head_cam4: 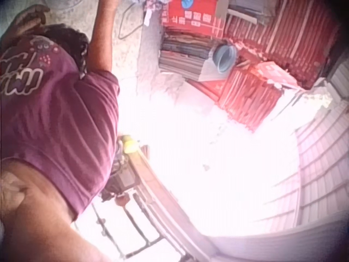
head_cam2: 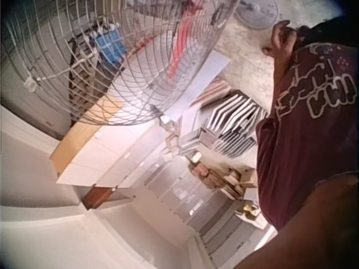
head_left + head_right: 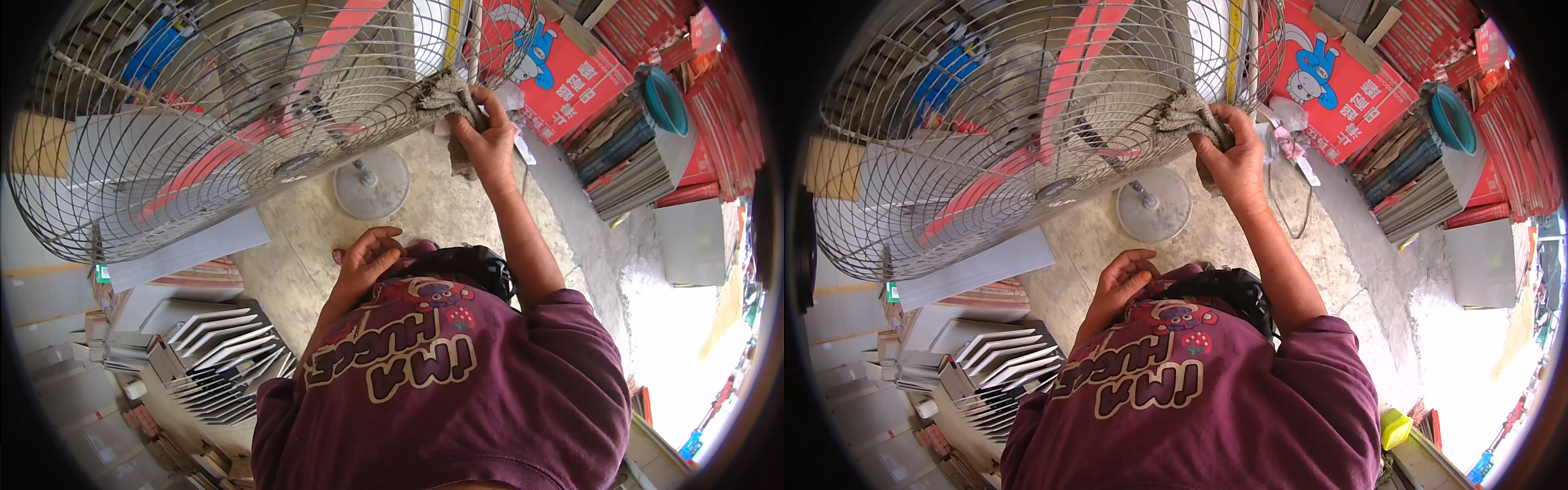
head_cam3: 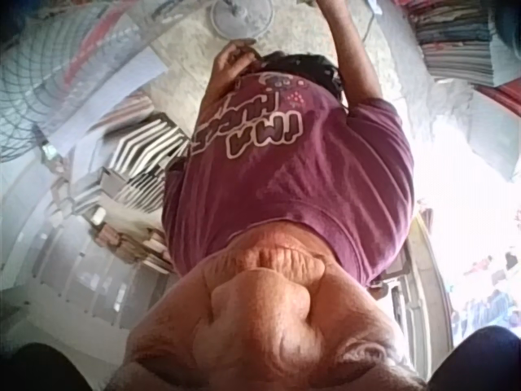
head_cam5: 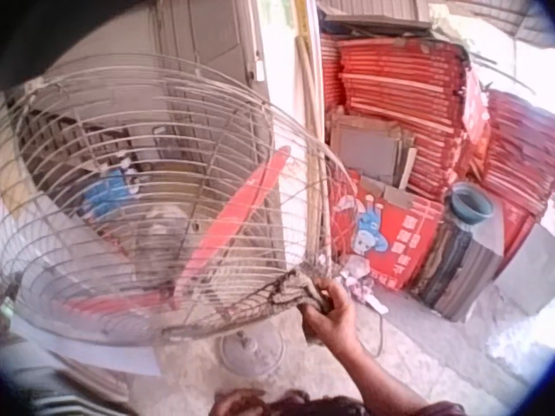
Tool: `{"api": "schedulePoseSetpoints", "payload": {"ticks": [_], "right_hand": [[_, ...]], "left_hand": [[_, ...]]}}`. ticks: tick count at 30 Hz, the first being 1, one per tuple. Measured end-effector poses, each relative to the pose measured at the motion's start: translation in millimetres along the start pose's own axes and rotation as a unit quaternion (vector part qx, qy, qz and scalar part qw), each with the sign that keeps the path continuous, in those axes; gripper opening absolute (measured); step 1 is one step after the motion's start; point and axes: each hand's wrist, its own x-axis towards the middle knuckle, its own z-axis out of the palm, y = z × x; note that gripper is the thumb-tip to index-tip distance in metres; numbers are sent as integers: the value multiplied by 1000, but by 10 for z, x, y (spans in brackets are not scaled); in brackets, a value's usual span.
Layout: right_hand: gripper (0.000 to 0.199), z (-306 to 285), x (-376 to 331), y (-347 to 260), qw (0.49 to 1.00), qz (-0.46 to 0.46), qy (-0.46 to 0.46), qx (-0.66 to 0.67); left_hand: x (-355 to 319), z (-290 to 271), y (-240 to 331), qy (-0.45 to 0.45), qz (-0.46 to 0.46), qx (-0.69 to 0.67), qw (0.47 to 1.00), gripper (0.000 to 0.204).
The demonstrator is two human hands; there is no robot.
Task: The person cleans the metal cage of an industrial fan with a cloth.
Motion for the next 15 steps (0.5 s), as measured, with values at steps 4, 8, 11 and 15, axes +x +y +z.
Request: {"api": "schedulePoseSetpoints", "payload": {"ticks": [4,8,11,15], "right_hand": [[35,42,-35,198,1000,29,-2,-12],[36,89,-81,318,998,51,-8,-21],[38,79,-103,368,994,77,-11,-82],[37,2,-132,365,957,128,-96,-242]], "left_hand": [[6,2,20,-2,4,20,1000,35],[10,-2,29,-1,-6,13,1000,36],[8,4,34,-2,-6,7,1000,36],[15,-35,-9,-6,6,16,1000,36]]}}
